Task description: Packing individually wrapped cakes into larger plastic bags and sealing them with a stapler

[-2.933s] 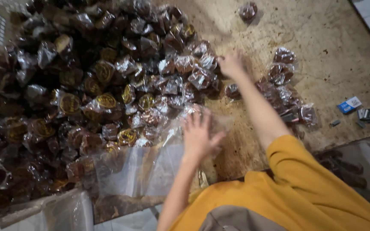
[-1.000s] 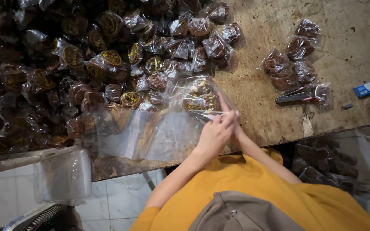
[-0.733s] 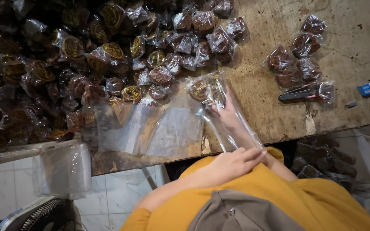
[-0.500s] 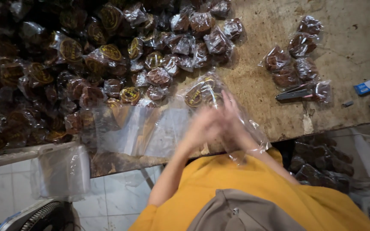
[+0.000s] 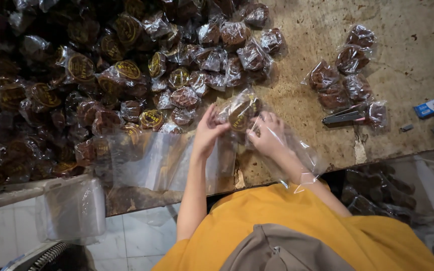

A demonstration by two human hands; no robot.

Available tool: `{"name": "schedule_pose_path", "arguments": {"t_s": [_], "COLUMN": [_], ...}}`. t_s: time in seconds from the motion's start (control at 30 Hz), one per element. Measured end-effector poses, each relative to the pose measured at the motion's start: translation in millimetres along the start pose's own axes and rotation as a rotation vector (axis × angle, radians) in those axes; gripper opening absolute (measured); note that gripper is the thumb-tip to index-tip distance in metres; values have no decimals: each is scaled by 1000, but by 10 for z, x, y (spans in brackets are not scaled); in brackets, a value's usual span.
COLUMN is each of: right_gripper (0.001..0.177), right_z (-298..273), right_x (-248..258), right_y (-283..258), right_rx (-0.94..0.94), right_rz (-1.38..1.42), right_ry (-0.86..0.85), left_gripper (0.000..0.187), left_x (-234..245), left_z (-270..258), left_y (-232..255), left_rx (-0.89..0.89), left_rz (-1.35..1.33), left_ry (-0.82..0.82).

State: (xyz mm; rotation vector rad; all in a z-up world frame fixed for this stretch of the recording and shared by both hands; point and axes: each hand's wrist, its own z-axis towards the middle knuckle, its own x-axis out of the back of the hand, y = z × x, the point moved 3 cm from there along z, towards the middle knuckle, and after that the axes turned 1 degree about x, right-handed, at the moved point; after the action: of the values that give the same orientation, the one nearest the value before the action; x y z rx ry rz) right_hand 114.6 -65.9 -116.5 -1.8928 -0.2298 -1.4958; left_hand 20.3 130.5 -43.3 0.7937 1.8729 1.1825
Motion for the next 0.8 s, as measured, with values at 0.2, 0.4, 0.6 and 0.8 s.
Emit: {"name": "schedule_pose_path", "arguments": {"t_s": [0.2,0.4,0.6,0.8], "right_gripper": [63,79,93,94], "right_z": [75,233,243,73], "right_x": [-280,84,348,329], "right_y": [94,-136,-267,-384], "right_rx": [61,-71,-214,-312], "right_rz": [39,244,381,437], "right_ry": [55,-412,-506,-481], "left_gripper": [77,73,65,65], "left_x": [117,-67,-237,-60], "left_z": [226,158,-4,163], "left_y": [-339,-193,98,-357], "left_rx": [-16,-21,53,-58], "left_rz": [307,245,174,187], "left_ry": [94,118,41,129]}}
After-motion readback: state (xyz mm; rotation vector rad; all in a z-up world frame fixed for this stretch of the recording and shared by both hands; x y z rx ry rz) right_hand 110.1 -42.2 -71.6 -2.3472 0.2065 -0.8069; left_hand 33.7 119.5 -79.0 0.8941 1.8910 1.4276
